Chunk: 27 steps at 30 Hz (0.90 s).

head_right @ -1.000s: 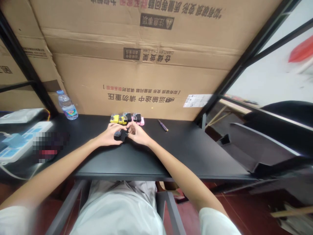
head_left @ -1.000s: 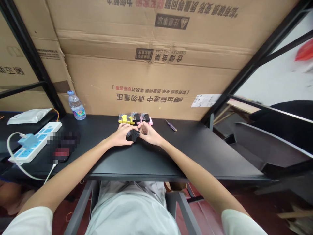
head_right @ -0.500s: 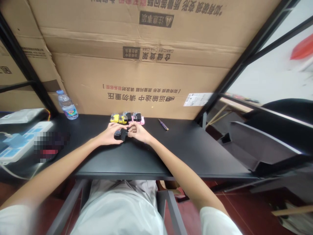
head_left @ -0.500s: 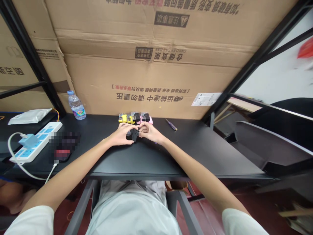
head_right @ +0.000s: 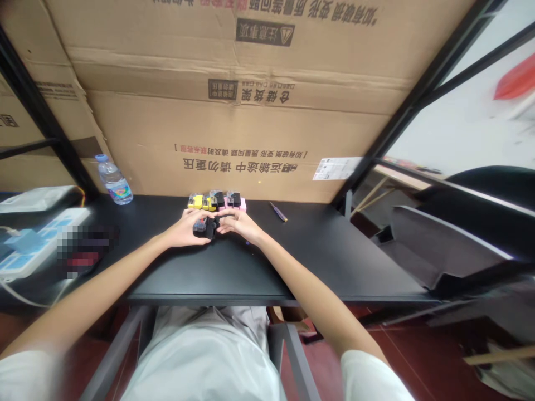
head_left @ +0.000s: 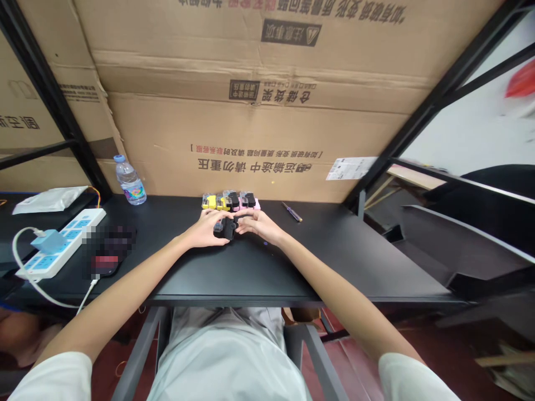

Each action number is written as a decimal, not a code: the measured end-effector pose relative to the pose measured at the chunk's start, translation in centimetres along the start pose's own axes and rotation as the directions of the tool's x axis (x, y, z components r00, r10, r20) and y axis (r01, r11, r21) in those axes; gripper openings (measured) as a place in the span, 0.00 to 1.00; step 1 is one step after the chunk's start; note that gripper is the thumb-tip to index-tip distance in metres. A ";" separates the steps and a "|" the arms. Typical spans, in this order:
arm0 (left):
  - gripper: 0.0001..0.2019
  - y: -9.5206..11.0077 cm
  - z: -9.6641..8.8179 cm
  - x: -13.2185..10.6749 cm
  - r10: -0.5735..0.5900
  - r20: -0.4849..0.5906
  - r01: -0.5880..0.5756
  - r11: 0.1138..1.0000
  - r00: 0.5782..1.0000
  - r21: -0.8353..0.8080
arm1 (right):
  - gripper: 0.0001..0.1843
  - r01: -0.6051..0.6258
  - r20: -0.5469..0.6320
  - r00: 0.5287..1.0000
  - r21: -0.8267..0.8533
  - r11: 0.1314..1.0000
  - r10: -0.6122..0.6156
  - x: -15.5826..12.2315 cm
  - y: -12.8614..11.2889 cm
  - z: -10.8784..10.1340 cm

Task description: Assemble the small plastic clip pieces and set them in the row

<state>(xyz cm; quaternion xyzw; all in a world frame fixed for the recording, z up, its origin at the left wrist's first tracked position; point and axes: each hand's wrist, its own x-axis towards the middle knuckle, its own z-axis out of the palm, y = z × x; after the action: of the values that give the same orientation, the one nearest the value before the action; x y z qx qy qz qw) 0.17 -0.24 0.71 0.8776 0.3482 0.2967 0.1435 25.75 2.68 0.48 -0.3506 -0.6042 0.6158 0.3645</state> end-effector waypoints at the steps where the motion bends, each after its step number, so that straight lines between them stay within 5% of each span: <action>1: 0.32 0.0 0.0 0.0 -0.005 -0.001 0.005 1.000 1.000 0.004 | 0.23 0.012 -0.002 1.000 -0.027 1.000 -0.012 0.0 0.0 0.1; 9: 0.34 0.4 0.0 0.0 0.082 0.019 -0.083 0.996 0.996 0.030 | 0.28 0.181 -0.022 0.981 -0.236 0.955 -0.192 0.5 1.1 0.8; 27: 0.33 0.3 0.1 0.0 0.112 0.017 -0.113 0.993 0.994 0.023 | 0.17 0.371 0.065 0.924 -0.398 0.839 -0.377 0.4 1.4 1.3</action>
<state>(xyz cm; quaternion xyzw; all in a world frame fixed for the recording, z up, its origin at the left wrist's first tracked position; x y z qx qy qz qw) 0.37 -0.47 0.73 0.8998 0.3006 0.2932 0.1186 24.41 2.38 -0.85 -0.2982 -0.7717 0.3923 0.4021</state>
